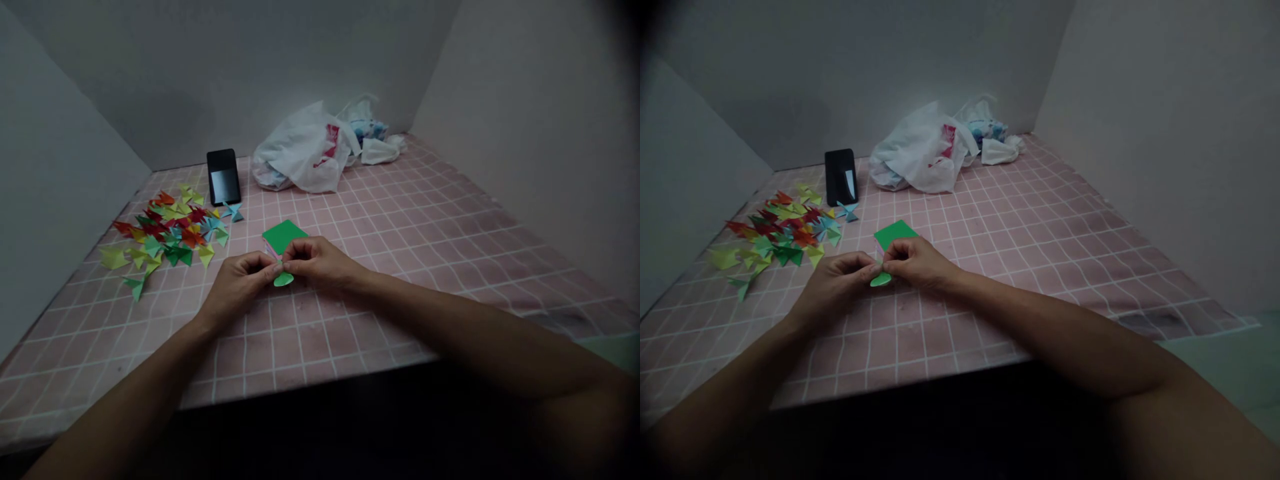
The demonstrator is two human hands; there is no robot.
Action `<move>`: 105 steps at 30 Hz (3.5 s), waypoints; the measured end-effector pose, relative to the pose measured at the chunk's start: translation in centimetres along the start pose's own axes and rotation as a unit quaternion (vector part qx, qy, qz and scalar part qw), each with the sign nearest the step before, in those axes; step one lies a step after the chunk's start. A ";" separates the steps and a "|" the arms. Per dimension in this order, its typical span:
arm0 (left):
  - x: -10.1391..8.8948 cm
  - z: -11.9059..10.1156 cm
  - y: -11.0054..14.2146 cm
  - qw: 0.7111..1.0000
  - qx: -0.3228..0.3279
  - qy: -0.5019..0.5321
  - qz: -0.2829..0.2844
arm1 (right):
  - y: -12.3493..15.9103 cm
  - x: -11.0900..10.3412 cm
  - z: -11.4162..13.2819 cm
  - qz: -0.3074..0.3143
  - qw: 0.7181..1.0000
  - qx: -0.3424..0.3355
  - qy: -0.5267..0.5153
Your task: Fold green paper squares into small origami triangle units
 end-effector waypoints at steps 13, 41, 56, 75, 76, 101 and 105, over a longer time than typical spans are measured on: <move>-0.8 -0.2 0.1 0.985 0.101 -0.032 -0.132 | 0.5 0.6 0.4 -0.016 0.993 -0.114 0.007; 0.8 -1.6 2.1 0.879 0.340 -0.254 -0.219 | 1.6 0.8 1.7 -0.121 0.939 -0.222 0.232; 0.7 -2.1 2.4 0.850 0.376 -0.297 -0.220 | 0.8 0.6 0.7 -0.002 0.994 -0.102 -0.033; 0.2 -2.2 2.3 0.870 0.351 -0.270 -0.216 | 0.5 0.2 0.9 0.031 0.996 -0.068 -0.046; 0.2 -2.2 2.3 0.870 0.352 -0.269 -0.215 | 0.5 0.2 0.9 0.029 0.996 -0.074 -0.031; -1.0 0.3 0.4 0.970 0.108 0.002 -0.218 | 1.7 -0.1 3.1 -0.132 0.911 -0.317 0.229; -0.9 0.8 0.2 0.972 0.054 0.093 -0.210 | 1.2 0.2 1.9 -0.109 0.942 -0.236 0.211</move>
Point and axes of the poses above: each hand's wrist, its own y-axis away from the middle knuckle, its own x-axis out of the palm, z = x × y, the point moved 4 cm from there along -y, towards the middle knuckle, and after that the axes turned 2 degrees about -y, right-handed, at the moved point
